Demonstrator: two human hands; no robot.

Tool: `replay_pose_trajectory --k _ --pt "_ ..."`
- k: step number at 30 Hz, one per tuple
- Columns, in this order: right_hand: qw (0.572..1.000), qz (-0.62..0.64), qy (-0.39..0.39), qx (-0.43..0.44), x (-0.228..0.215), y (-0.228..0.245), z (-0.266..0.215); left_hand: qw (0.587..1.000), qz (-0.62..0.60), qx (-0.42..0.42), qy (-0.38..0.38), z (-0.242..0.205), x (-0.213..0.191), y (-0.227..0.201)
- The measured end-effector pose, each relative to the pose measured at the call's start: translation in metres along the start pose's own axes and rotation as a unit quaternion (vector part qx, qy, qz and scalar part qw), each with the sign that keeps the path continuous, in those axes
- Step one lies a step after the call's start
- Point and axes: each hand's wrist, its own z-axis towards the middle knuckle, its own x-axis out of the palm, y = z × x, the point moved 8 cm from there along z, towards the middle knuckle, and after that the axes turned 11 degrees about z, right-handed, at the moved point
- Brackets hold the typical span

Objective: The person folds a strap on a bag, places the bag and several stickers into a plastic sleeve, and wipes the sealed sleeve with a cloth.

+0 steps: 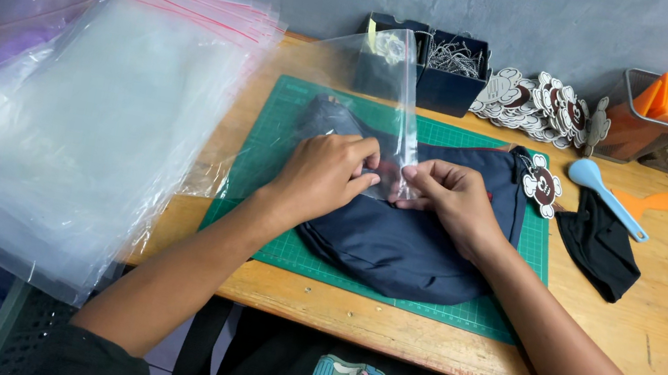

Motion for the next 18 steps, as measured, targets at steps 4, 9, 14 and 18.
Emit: replay_pose_trajectory --k 4,9,14,18 --pt "1.0 -0.013 0.008 -0.01 -0.009 -0.011 0.006 0.999 -0.038 0.002 -0.026 0.001 -0.007 -0.008" --pt "0.998 -0.032 0.03 -0.033 -0.015 -0.022 0.017 0.987 -0.13 -0.028 -0.094 0.001 -0.013 -0.012" --pt "0.996 -0.066 0.044 -0.043 -0.011 -0.024 0.015 0.986 -0.139 -0.033 -0.084 0.003 -0.006 -0.007" --pt "0.999 -0.039 0.015 -0.031 -0.007 -0.014 0.009 0.985 -0.142 -0.031 -0.091 0.003 -0.007 -0.007"
